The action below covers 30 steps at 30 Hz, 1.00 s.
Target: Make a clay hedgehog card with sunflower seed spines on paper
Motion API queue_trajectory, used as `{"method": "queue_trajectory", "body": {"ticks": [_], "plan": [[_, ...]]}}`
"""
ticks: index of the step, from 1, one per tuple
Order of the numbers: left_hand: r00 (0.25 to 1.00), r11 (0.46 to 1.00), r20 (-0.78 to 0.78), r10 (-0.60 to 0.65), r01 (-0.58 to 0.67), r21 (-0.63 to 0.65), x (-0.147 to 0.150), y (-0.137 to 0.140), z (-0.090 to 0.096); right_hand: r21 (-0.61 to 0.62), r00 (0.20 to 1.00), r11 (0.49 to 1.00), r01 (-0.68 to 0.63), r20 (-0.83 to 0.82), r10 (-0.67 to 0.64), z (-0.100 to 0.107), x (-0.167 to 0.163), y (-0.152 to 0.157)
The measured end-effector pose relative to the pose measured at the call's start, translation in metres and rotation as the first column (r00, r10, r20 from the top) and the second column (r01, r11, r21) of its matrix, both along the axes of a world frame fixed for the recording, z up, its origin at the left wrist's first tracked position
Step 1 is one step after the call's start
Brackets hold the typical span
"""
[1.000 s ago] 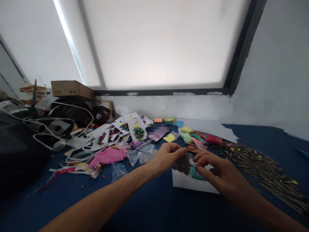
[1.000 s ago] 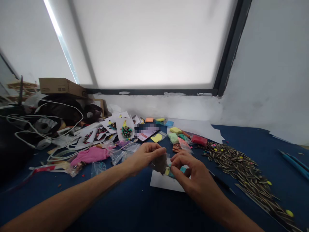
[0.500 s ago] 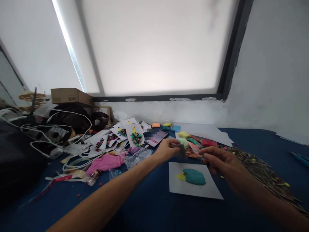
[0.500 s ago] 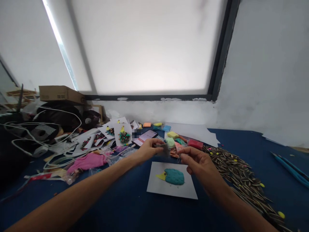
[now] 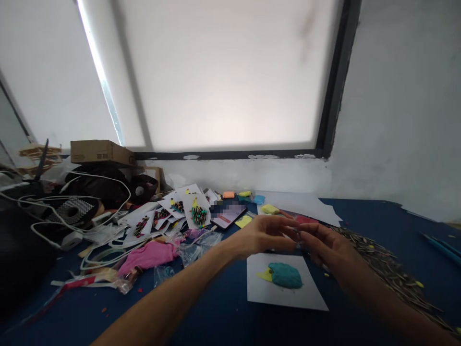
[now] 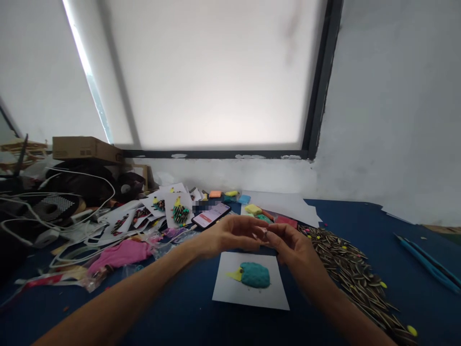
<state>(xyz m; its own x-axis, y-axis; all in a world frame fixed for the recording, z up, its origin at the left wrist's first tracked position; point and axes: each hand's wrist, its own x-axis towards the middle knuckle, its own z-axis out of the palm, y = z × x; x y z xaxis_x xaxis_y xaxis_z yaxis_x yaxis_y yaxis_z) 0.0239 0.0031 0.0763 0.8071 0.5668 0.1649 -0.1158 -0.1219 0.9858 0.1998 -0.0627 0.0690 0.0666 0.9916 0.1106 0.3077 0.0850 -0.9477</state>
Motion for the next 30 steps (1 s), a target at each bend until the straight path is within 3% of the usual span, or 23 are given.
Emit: {"method": "queue_trajectory", "body": {"ticks": [2, 5, 13, 19, 25, 30], "plan": [[0.998, 0.997, -0.001, -0.061, 0.061, 0.046, 0.001, -0.002, 0.002, -0.052, 0.996, 0.997, -0.059, -0.069, 0.055, -0.001, 0.0, 0.0], [1.0, 0.997, -0.001, 0.003, -0.003, 0.081, 0.003, -0.003, 0.0, -0.084, 0.978, 0.987, -0.14, -0.17, 0.124, -0.005, 0.001, 0.001], [0.997, 0.996, 0.011, 0.082, -0.082, -0.039, 0.005, -0.004, -0.004, -0.116, 0.932, 0.961, -0.251, -0.299, 0.207, -0.009, 0.0, 0.002], [0.986, 0.989, 0.08, 0.144, -0.139, -0.058, 0.011, -0.006, -0.01, -0.023, 0.988, 0.999, -0.041, -0.147, 0.037, 0.001, -0.001, 0.0], [0.981, 0.984, 0.116, 0.157, -0.146, -0.099, 0.012, -0.006, -0.007, -0.074, 0.935, 0.98, -0.186, -0.32, 0.153, -0.006, 0.002, 0.005], [0.974, 0.965, 0.146, 0.171, -0.136, -0.224, 0.007, 0.001, -0.007, -0.062, 0.917, 0.981, -0.184, -0.369, 0.148, -0.009, 0.002, 0.004]]}}
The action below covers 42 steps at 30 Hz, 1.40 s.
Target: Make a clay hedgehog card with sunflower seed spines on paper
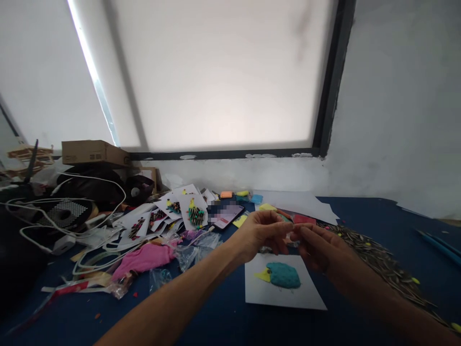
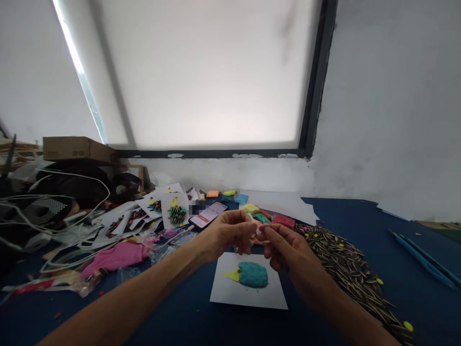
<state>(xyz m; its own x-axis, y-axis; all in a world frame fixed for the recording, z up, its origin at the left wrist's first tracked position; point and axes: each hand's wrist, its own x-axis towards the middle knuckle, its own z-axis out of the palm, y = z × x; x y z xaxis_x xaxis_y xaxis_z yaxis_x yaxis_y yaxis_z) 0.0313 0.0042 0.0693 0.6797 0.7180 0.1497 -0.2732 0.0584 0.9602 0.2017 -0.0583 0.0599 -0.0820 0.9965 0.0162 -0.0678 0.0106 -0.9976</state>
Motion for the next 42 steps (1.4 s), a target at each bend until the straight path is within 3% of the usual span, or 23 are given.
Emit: {"method": "queue_trajectory", "body": {"ticks": [5, 9, 13, 20, 24, 31, 37, 42], "plan": [[0.998, 0.998, -0.022, -0.067, 0.067, -0.003, -0.002, 0.001, 0.001, 0.023, 0.998, 0.999, 0.028, 0.05, -0.03, 0.002, -0.001, -0.002], [0.993, 0.994, -0.07, -0.095, 0.098, 0.038, 0.0, -0.002, -0.002, 0.133, 0.974, 0.987, 0.086, 0.197, -0.111, 0.008, -0.002, -0.004], [0.984, 0.985, -0.077, -0.159, 0.163, 0.062, 0.002, -0.007, -0.002, 0.214, 0.944, 0.976, 0.039, 0.311, -0.106, 0.013, -0.001, -0.005], [0.923, 0.916, -0.024, -0.383, 0.377, -0.139, 0.004, -0.003, -0.002, 0.23, 0.916, 0.973, 0.03, 0.384, -0.119, 0.01, 0.004, -0.002], [0.881, 0.876, -0.041, -0.471, 0.462, -0.139, 0.008, -0.001, -0.006, 0.227, 0.903, 0.974, -0.006, 0.42, -0.092, 0.009, 0.005, -0.001], [0.916, 0.916, -0.064, -0.396, 0.389, -0.095, -0.007, 0.005, 0.005, 0.212, 0.926, 0.977, 0.034, 0.361, -0.11, 0.006, 0.015, 0.008], [0.869, 0.874, -0.091, -0.485, 0.482, -0.057, -0.003, 0.0, 0.001, 0.252, 0.9, 0.967, -0.047, 0.43, -0.068, 0.008, 0.008, 0.002], [0.934, 0.941, -0.117, -0.336, 0.337, -0.011, -0.008, -0.005, 0.012, 0.182, 0.942, 0.983, -0.02, 0.334, -0.043, 0.017, 0.008, -0.001]]}}
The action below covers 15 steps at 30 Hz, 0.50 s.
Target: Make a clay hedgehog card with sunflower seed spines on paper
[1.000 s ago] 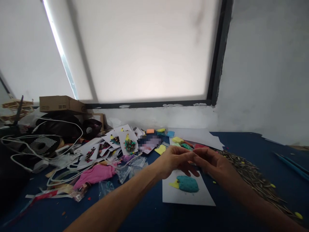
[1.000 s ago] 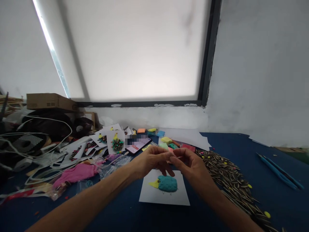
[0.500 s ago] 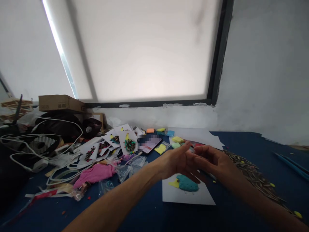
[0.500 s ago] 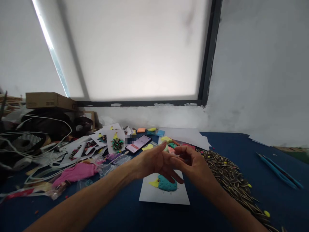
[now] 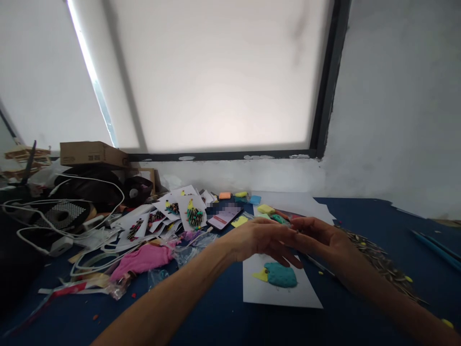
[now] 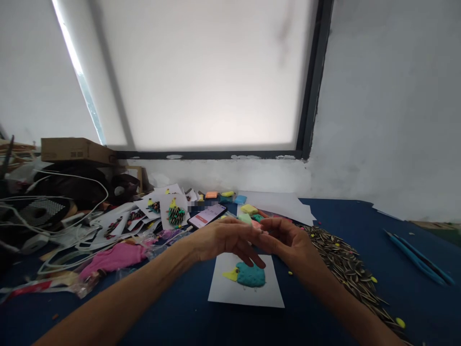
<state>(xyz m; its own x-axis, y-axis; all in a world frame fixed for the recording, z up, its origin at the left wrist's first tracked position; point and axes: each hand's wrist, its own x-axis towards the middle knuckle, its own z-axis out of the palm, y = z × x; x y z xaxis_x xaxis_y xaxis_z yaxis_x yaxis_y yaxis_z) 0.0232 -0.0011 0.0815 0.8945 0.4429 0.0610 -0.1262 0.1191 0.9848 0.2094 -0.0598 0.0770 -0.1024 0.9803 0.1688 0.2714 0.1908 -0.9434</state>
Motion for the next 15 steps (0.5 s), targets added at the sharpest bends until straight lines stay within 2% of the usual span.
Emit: {"method": "queue_trajectory", "body": {"ticks": [2, 8, 12, 15], "plan": [[0.999, 0.999, -0.013, 0.03, -0.03, 0.033, -0.0025, 0.0011, 0.0016, 0.004, 0.999, 1.0, -0.008, -0.035, 0.008, 0.0013, 0.0006, 0.0001], [0.992, 0.99, -0.019, 0.129, -0.127, 0.069, -0.0008, 0.0051, -0.0055, 0.051, 0.998, 0.996, -0.069, -0.003, 0.069, -0.0014, -0.0003, 0.0011], [0.991, 0.988, -0.034, 0.126, -0.123, 0.097, -0.0032, 0.0058, -0.0039, 0.117, 0.997, 0.992, -0.052, 0.07, 0.044, -0.0013, 0.0005, 0.0005], [0.995, 0.99, -0.052, 0.08, -0.074, 0.12, -0.0062, 0.0069, -0.003, 0.185, 0.988, 0.977, -0.103, 0.13, 0.079, 0.0, -0.0004, -0.0012]]}}
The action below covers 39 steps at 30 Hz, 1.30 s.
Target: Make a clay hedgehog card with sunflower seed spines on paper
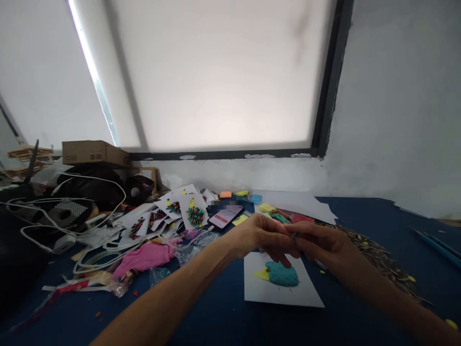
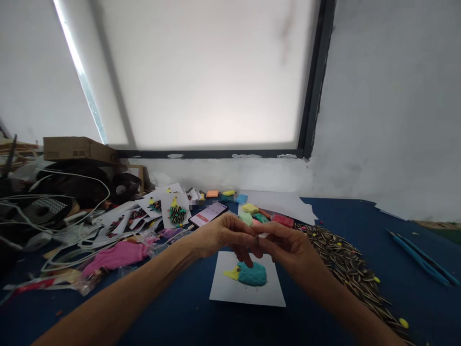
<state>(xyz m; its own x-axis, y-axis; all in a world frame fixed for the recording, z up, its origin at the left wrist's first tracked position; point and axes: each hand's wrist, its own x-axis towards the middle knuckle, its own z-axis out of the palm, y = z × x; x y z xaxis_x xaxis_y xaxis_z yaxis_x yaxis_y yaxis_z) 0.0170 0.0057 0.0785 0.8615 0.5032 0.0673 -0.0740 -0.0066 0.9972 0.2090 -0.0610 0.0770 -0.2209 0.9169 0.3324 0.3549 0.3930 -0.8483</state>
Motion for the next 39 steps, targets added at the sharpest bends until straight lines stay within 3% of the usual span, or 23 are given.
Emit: {"method": "queue_trajectory", "body": {"ticks": [7, 20, 29, 39], "plan": [[0.998, 1.0, -0.05, -0.028, 0.029, 0.006, -0.0011, 0.0019, -0.0001, 0.216, 0.99, 0.973, 0.075, 0.102, -0.099, -0.0022, -0.0016, -0.0026], [0.996, 0.999, -0.087, 0.008, -0.005, 0.042, -0.0028, 0.0061, -0.0026, 0.079, 0.99, 0.993, 0.09, 0.104, -0.098, 0.0028, -0.0044, -0.0045], [0.993, 0.996, -0.113, -0.015, 0.025, 0.081, -0.0035, 0.0029, 0.0006, 0.135, 0.981, 0.985, 0.104, 0.149, -0.124, 0.0007, -0.0049, -0.0047], [0.992, 0.995, -0.093, 0.09, -0.086, 0.051, -0.001, 0.0077, -0.0048, 0.111, 0.973, 0.986, 0.124, 0.181, -0.143, 0.0026, -0.0055, -0.0078]]}}
